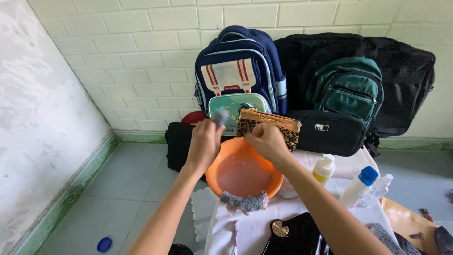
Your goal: Cleaning and brushing a black leather handbag using specialized solutions and tools.
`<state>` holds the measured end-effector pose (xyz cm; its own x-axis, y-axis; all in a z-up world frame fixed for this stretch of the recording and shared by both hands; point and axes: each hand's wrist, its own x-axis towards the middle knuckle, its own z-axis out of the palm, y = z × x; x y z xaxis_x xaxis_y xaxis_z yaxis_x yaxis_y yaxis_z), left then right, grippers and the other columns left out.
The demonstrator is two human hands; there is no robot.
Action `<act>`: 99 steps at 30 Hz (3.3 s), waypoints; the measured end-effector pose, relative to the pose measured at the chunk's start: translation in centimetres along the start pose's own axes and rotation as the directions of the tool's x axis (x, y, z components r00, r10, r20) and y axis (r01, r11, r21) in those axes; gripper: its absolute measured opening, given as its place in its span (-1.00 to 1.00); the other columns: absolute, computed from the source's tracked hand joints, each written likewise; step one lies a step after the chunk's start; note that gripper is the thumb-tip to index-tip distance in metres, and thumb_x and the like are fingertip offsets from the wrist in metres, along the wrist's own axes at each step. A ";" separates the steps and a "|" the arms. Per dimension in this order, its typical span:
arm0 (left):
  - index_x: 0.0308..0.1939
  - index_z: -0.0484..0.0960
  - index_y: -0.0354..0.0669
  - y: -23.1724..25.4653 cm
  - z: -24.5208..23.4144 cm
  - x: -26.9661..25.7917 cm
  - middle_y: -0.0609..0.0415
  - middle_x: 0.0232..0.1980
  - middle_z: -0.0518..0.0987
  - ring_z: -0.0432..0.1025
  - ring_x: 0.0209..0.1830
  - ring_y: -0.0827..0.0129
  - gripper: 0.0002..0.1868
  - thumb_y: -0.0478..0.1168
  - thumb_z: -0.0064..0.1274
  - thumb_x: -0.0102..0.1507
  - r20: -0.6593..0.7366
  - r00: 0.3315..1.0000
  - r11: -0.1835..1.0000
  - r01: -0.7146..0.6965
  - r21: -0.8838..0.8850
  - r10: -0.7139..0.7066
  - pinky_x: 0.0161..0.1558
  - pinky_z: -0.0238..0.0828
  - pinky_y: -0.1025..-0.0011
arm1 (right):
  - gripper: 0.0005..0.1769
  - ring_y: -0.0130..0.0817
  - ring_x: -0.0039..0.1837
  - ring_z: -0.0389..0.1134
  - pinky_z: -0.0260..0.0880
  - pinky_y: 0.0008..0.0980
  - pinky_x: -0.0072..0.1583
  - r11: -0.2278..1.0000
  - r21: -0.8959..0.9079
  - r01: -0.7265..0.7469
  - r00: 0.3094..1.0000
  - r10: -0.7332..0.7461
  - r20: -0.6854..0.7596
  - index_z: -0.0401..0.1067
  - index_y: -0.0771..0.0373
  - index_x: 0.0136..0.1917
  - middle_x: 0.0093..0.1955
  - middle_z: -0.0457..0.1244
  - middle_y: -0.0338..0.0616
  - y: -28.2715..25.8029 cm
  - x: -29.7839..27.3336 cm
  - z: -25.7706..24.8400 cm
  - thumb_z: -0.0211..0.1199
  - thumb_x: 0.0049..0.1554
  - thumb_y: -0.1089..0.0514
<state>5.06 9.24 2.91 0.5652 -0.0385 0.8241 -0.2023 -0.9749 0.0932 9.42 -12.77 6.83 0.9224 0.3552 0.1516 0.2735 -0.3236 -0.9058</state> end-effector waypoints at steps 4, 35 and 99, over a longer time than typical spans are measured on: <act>-0.27 0.55 -0.08 5.1 -5.1 1.3 0.09 -0.53 0.59 0.56 -0.41 0.18 -0.55 0.11 -0.27 0.48 0.114 0.933 0.834 0.357 -0.420 -0.342 -0.32 0.45 0.29 | -0.84 -0.36 -0.31 0.17 0.23 -0.35 -0.28 0.987 0.034 0.157 0.960 -0.145 -0.239 0.37 0.23 -0.28 -0.37 0.13 -0.19 -2.1 -1.2 1.0 0.35 0.05 0.25; -0.30 0.57 -0.24 4.8 -8.9 -4.1 -0.13 -0.45 0.62 0.61 -0.35 0.04 -0.54 0.13 0.03 0.31 0.613 0.608 0.613 0.753 -0.241 -0.505 -0.30 0.54 0.21 | -0.74 -0.26 -0.12 0.22 0.28 -0.25 -0.06 0.973 -0.226 -0.051 0.998 0.055 0.012 0.28 0.06 -0.16 -0.23 0.17 -0.18 -2.4 -4.8 4.1 0.31 -0.08 0.06; -0.32 0.47 -0.20 6.1 -10.8 -12.7 0.08 -0.28 0.56 0.36 -0.31 0.46 -0.81 -0.34 0.22 0.24 0.522 0.433 -0.038 0.742 -0.670 -0.735 -0.27 0.28 0.51 | -0.79 -0.36 -0.25 0.48 0.53 -0.47 -0.16 0.977 -0.169 0.128 0.982 -0.101 0.161 0.62 0.32 -0.07 -0.22 0.47 -0.09 -5.7 -11.1 7.6 0.41 0.03 0.18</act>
<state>-11.95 6.17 -0.97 0.8109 0.5852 -0.0030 -0.1085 0.1555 0.9819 -4.47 -8.20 7.28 0.8341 0.5228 0.1762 0.4316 -0.4194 -0.7987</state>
